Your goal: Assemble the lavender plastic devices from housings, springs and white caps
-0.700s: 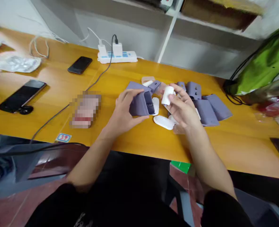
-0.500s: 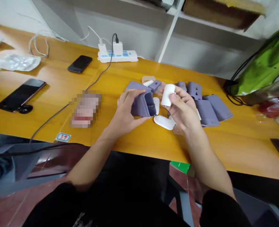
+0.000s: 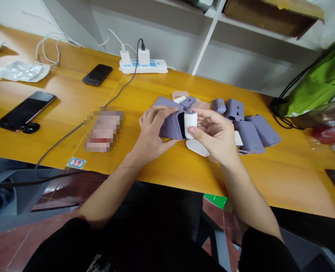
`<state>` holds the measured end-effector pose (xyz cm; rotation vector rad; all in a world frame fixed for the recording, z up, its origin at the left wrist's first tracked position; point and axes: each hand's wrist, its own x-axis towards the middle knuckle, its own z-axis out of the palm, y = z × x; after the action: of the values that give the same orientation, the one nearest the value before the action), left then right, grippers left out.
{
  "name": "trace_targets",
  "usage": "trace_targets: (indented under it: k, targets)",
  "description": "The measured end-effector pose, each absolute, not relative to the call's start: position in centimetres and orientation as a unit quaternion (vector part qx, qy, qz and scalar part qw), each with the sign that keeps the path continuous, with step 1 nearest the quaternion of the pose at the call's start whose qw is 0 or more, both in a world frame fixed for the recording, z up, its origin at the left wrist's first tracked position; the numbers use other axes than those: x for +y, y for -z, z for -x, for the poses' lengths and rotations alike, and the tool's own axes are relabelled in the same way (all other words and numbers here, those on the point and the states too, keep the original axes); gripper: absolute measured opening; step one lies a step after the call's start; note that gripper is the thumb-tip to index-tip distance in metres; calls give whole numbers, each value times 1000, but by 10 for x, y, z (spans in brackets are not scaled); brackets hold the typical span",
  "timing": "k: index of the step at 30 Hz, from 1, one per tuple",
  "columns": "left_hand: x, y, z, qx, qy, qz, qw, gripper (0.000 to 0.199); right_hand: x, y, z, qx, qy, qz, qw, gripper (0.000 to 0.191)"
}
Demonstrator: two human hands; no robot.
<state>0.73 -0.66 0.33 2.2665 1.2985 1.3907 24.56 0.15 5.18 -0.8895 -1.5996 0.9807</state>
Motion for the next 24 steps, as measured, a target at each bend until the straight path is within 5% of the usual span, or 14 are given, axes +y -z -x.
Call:
trace_targets:
  k: [24]
  targets:
    - [-12,-3,-12,468,-436,-761,108,86,-10,-56,-239,-684,-334,418,496,37]
